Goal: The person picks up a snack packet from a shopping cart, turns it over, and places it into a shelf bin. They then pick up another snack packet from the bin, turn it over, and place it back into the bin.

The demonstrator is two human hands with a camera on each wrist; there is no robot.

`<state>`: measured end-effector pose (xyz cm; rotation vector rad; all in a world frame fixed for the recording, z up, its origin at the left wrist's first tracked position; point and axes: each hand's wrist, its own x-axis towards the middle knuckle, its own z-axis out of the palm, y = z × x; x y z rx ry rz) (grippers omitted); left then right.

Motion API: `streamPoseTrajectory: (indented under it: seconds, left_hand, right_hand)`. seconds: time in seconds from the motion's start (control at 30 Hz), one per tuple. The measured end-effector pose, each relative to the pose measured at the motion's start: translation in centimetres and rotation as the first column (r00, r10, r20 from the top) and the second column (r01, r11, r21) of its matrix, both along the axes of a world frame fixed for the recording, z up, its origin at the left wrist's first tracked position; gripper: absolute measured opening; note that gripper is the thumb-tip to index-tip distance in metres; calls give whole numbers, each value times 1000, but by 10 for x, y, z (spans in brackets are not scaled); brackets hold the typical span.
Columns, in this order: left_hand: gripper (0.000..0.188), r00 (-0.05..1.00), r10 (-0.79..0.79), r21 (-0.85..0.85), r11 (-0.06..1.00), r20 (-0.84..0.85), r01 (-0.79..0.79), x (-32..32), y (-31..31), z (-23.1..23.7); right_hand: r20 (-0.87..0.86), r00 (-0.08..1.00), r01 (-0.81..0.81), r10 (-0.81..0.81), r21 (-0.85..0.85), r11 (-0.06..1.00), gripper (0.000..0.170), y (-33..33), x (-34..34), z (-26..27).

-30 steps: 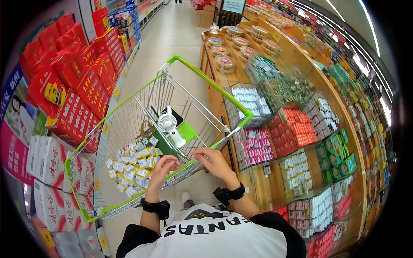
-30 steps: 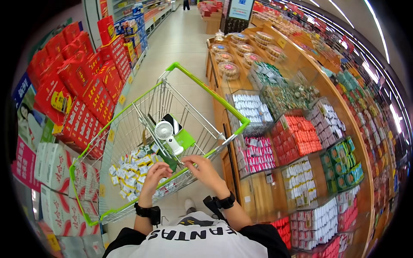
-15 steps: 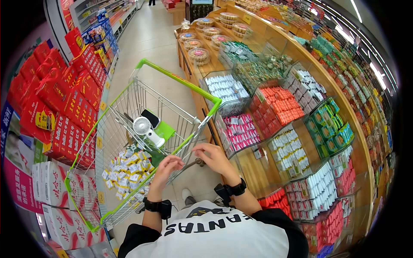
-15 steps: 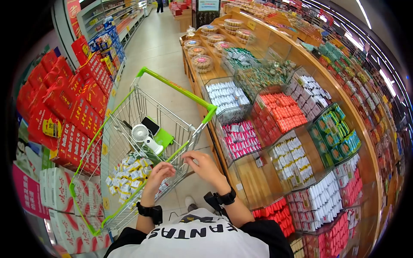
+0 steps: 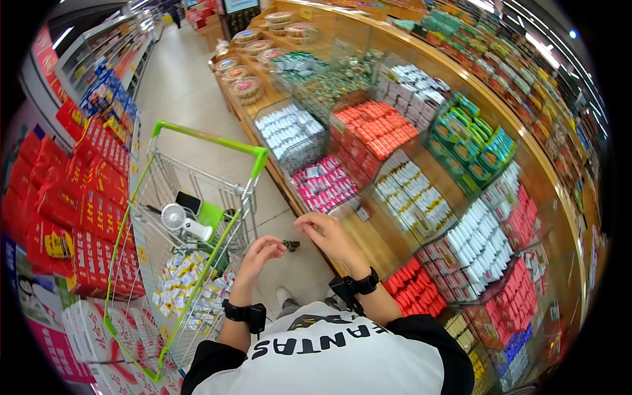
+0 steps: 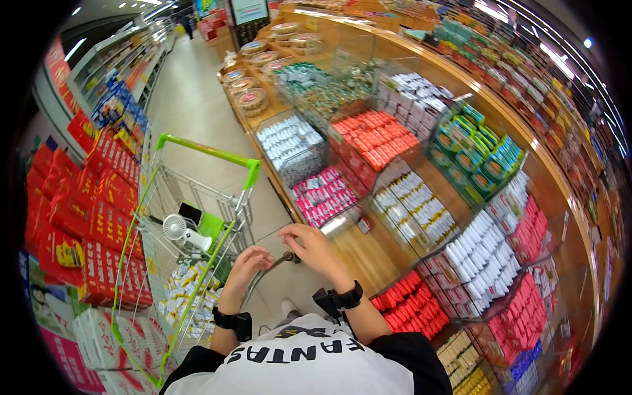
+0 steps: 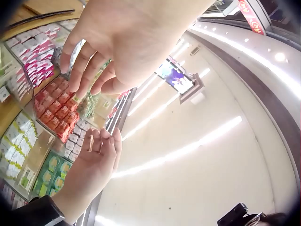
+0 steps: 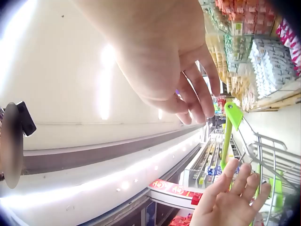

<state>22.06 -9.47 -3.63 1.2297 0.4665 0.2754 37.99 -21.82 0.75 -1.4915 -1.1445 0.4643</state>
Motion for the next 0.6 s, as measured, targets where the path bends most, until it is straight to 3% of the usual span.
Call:
streamPoseTrajectory:
  seconds: [0.13, 0.3, 0.6]
  left_hand:
    - [16, 994, -112, 3, 994, -11, 112, 37, -24, 3]
    - [15, 956, -292, 29, 956, 13, 291, 95, -50, 3]
    - [15, 846, -530, 70, 847, 53, 526, 184, -104, 9]
  right_hand:
    - [71, 987, 141, -146, 75, 987, 13, -36, 25, -8]
    - [84, 950, 299, -300, 16, 954, 13, -95, 51, -1]
    - [34, 815, 579, -579, 15, 815, 13, -176, 81, 4]
